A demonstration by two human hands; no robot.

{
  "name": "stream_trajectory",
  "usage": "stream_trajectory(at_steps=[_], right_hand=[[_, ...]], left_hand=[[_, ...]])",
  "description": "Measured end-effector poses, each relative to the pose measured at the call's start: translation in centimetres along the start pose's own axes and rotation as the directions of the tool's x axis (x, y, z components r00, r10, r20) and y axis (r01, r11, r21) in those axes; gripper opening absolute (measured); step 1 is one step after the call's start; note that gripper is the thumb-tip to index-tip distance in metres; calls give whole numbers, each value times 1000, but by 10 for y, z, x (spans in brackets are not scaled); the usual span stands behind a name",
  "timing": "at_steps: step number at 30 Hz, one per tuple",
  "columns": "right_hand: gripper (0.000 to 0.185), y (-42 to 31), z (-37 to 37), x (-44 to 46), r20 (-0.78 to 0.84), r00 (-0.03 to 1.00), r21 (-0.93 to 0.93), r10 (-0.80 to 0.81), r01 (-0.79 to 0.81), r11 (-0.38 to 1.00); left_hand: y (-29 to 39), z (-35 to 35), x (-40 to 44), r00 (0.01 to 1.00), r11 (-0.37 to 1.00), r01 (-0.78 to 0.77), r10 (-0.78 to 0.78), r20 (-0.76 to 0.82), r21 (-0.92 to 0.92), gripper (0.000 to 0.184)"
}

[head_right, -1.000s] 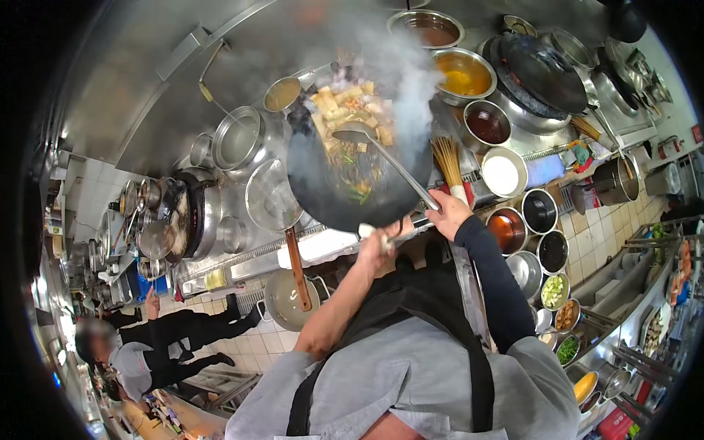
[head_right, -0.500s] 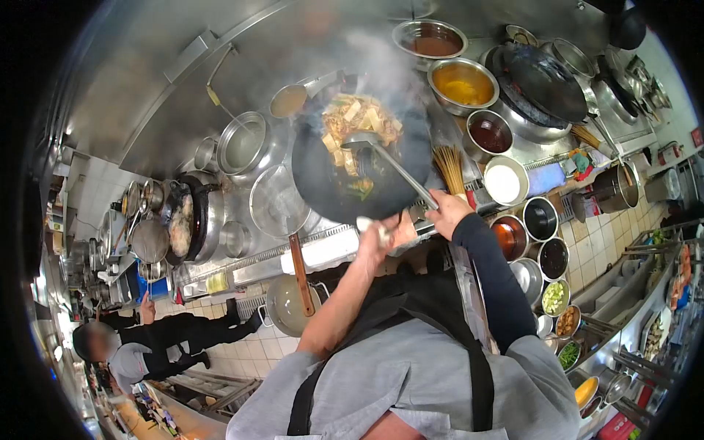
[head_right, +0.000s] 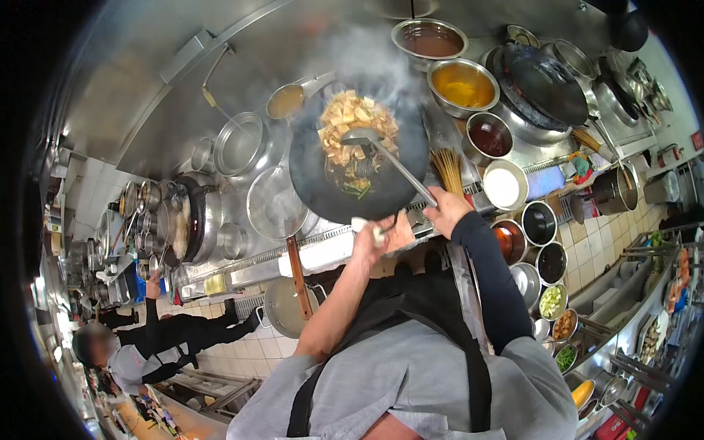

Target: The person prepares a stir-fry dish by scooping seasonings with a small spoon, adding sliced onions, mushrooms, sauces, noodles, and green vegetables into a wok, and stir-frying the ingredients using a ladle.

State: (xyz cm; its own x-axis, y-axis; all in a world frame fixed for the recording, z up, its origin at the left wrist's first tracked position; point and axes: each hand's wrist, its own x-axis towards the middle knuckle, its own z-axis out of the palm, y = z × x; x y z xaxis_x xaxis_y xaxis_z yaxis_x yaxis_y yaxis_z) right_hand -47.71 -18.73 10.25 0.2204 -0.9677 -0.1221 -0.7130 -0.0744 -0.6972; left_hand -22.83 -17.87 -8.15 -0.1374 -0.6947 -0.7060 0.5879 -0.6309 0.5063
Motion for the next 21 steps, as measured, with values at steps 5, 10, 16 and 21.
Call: stream_trajectory(at_steps=[5,10,16,21], right_hand=[[50,2,-8,-36,47,999,32,-23,22,999],[45,-6,-38,-44,281,958,145,48,-92,985],[46,44,47,30,-88,996,119,-13,23,993],[53,65,102,61,-324,923,243,207,-130,961]], left_hand=[[29,34,-42,996,995,-78,75,-53,-64,9],[70,45,28,985,983,-123,104,-138,-139,13],[77,36,-2,999,993,42,-44,-22,-108,32],[30,-48,-82,981,993,66,-83,174,100,34]])
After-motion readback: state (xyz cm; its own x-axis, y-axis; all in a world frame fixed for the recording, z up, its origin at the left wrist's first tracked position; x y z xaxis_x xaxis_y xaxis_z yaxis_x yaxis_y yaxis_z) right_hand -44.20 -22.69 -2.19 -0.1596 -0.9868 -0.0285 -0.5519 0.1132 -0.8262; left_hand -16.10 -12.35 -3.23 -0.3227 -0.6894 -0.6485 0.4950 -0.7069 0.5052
